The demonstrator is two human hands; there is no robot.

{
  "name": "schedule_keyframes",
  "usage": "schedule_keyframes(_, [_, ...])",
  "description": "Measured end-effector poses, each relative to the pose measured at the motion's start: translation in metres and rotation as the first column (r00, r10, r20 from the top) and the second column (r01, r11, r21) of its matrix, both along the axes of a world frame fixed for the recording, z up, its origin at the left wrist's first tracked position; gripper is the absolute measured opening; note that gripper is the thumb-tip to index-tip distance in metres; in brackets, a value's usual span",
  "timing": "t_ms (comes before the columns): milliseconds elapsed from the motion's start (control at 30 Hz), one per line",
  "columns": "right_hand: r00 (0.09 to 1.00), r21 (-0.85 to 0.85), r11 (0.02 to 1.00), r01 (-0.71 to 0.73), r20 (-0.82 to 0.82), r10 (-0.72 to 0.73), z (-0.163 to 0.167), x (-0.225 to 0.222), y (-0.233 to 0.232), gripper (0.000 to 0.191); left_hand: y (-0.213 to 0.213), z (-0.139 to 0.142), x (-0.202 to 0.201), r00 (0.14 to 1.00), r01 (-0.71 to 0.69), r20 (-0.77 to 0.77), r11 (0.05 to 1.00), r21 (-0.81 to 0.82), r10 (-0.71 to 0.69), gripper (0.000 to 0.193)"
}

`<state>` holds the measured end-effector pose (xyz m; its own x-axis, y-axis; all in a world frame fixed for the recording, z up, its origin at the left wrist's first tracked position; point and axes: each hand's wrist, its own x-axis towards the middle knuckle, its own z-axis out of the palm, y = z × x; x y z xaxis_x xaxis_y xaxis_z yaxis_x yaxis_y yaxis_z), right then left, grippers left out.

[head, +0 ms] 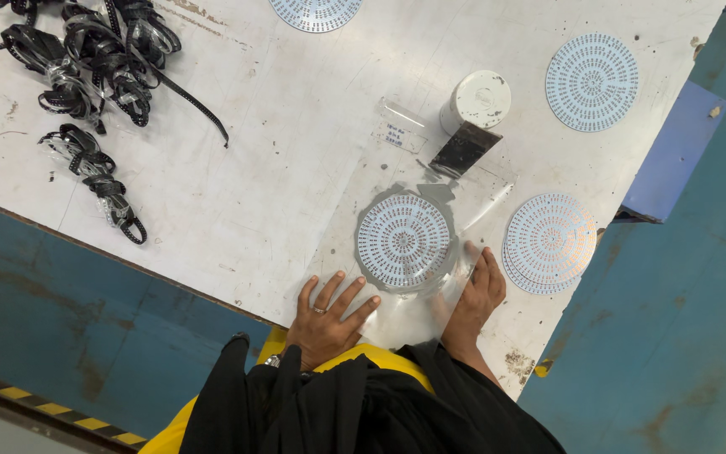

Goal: The person spreads a gray paste onto a circular perforated disc using a small rectangular tool, then places a clear plastic sheet over it and presses down to adhere. The person repeats the spreading and pressing steps on the same disc.

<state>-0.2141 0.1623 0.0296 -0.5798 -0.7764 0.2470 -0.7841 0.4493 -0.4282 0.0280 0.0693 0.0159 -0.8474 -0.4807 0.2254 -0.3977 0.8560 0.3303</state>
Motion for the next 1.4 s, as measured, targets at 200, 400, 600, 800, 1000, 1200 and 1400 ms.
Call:
schedule_keyframes(200, [1.0, -0.009, 1.0, -0.001, 0.018, 0.001, 0.005, 0.001, -0.002, 0.05, -0.001, 0.003, 0.0, 1.0, -0.005, 0.012, 1.0, -0.01, 0.005, 0.053])
schedule_keyframes(400, [1.0, -0.001, 1.0, 0.01, -0.004, -0.01, 0.004, 0.001, -0.003, 0.045, -0.002, 0.005, 0.0, 1.0, 0.003, 0.013, 1.0, 0.019, -0.004, 0.053])
schedule_keyframes(600, [0.999, 0.023, 0.999, 0.024, -0.024, -0.023, 0.002, 0.001, -0.003, 0.043, -0.001, 0.006, 0.0, 1.0, -0.001, 0.014, 1.0, 0.003, 0.001, 0.053])
schedule_keyframes(800, [1.0, 0.011, 1.0, 0.007, -0.025, -0.007, 0.007, 0.001, -0.005, 0.048, -0.001, 0.003, 0.0, 1.0, -0.001, 0.006, 1.0, -0.004, 0.001, 0.052])
schedule_keyframes(1000, [1.0, 0.013, 1.0, 0.023, -0.013, -0.022, 0.007, 0.002, -0.005, 0.047, 0.0, 0.002, 0.001, 1.0, -0.007, 0.003, 1.0, -0.015, 0.007, 0.051])
schedule_keyframes(1200, [1.0, 0.004, 1.0, 0.012, -0.016, -0.012, 0.001, 0.0, -0.001, 0.041, 0.0, 0.003, 0.0, 1.0, -0.01, 0.012, 1.0, 0.0, 0.01, 0.051])
schedule_keyframes(1400, [1.0, 0.021, 1.0, 0.017, 0.023, -0.018, -0.002, -0.004, 0.003, 0.035, 0.0, 0.002, -0.001, 1.0, -0.004, -0.018, 1.0, -0.017, 0.004, 0.051])
